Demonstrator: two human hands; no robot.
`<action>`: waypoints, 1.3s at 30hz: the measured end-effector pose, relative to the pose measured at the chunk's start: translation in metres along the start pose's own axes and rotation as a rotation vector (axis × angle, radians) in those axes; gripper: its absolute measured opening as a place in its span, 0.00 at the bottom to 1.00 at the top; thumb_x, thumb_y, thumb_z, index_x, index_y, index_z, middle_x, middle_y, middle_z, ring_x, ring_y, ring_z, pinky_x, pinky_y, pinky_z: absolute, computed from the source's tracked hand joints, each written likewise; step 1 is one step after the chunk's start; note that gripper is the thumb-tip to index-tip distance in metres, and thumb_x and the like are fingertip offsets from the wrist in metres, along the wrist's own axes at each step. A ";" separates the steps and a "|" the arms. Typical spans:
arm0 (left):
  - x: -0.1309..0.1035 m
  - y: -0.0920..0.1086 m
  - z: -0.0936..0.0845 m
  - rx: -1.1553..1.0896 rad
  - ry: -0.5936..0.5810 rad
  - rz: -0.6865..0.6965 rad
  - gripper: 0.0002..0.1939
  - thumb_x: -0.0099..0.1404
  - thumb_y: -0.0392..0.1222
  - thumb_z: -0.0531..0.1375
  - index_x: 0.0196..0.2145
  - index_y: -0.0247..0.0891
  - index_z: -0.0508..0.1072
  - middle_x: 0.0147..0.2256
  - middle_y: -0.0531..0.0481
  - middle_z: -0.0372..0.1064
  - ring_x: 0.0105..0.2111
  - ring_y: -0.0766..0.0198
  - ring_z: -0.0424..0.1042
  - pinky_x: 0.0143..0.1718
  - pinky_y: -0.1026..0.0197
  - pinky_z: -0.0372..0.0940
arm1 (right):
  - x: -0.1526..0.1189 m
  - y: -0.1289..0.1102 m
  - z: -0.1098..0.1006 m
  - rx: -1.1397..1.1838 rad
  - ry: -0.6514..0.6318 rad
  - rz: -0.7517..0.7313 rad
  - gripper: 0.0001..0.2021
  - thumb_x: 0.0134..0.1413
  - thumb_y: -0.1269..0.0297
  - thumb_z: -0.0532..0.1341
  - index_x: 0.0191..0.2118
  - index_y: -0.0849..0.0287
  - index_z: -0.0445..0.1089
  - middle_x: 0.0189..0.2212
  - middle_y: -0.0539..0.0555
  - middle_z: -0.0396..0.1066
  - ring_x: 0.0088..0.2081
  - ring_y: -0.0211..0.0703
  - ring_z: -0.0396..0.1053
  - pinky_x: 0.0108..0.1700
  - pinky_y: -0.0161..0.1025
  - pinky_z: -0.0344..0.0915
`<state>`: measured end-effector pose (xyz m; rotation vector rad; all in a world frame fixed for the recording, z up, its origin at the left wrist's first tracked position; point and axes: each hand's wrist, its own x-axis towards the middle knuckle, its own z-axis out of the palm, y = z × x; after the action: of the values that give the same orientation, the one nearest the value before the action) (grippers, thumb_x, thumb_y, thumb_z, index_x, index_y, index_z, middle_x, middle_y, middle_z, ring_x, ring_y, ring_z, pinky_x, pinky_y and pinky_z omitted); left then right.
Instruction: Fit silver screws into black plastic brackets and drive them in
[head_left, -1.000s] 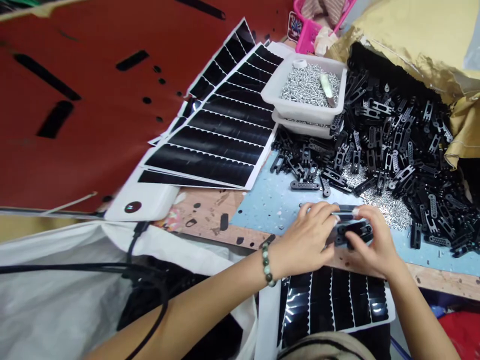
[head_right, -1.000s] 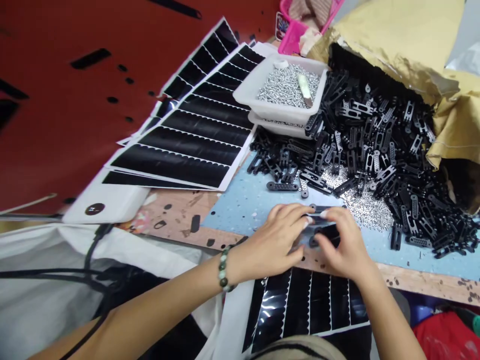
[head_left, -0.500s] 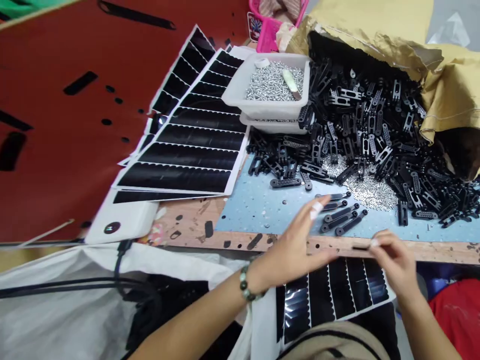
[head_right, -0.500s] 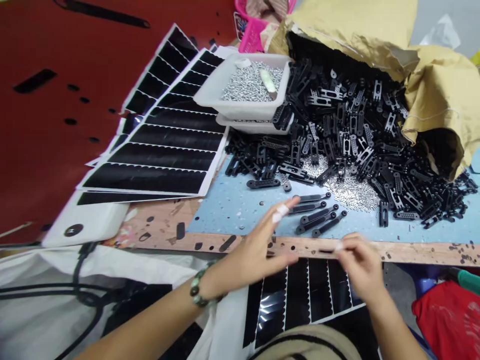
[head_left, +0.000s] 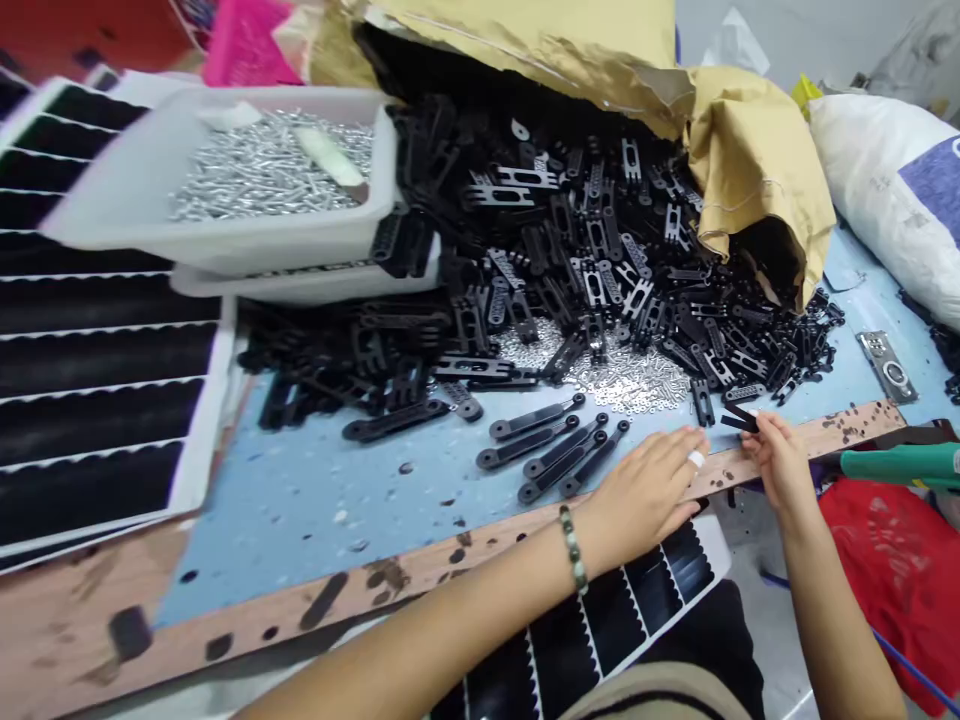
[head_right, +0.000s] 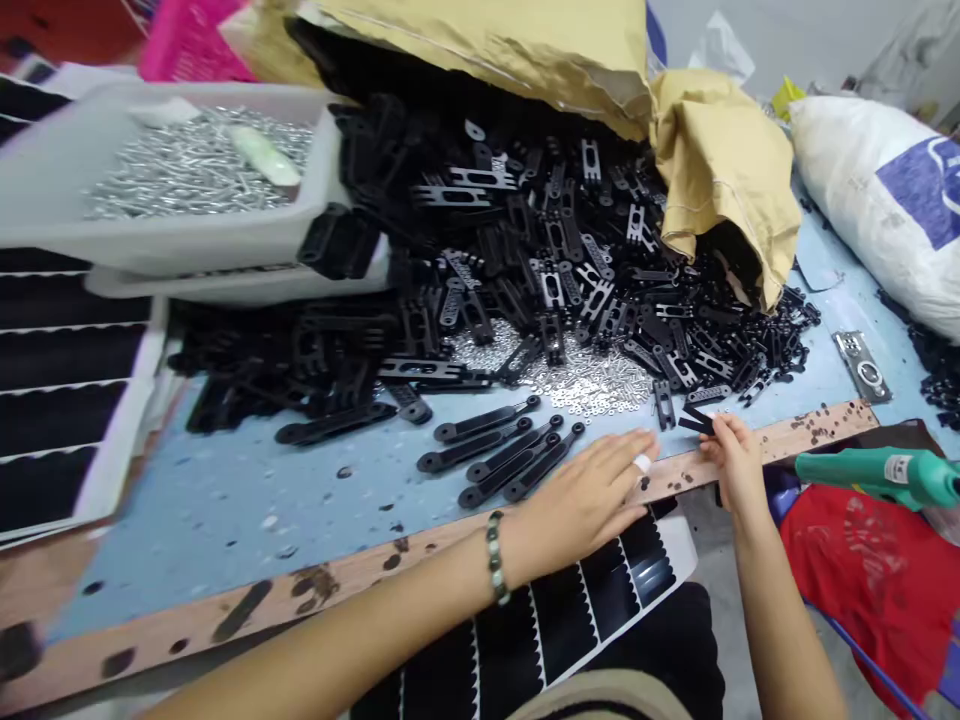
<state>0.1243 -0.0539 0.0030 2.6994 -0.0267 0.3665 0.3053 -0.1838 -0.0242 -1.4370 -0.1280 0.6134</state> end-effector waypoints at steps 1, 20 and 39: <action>0.010 -0.001 0.006 0.033 -0.009 -0.007 0.30 0.67 0.46 0.56 0.61 0.31 0.54 0.63 0.36 0.52 0.64 0.51 0.50 0.62 0.46 0.52 | 0.004 0.001 0.003 -0.013 -0.022 -0.005 0.16 0.39 0.54 0.69 0.31 0.59 0.69 0.26 0.47 0.69 0.26 0.33 0.69 0.27 0.30 0.66; 0.012 -0.017 -0.011 0.137 -0.044 -0.232 0.45 0.63 0.59 0.55 0.67 0.36 0.39 0.67 0.35 0.29 0.67 0.47 0.33 0.63 0.37 0.39 | -0.011 0.011 0.003 -0.959 -0.026 -0.821 0.15 0.60 0.63 0.53 0.50 0.60 0.65 0.37 0.58 0.65 0.32 0.42 0.64 0.39 0.47 0.69; -0.078 -0.045 -0.013 -0.012 0.208 -0.654 0.38 0.50 0.41 0.61 0.57 0.31 0.55 0.53 0.36 0.59 0.55 0.46 0.58 0.57 0.43 0.55 | -0.063 0.045 0.116 -1.203 -1.016 -0.986 0.24 0.64 0.62 0.48 0.64 0.59 0.53 0.63 0.59 0.54 0.65 0.50 0.49 0.64 0.59 0.48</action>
<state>0.0494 -0.0105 -0.0237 2.4619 0.8795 0.4267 0.1871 -0.1100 -0.0313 -1.7209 -2.1553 0.3328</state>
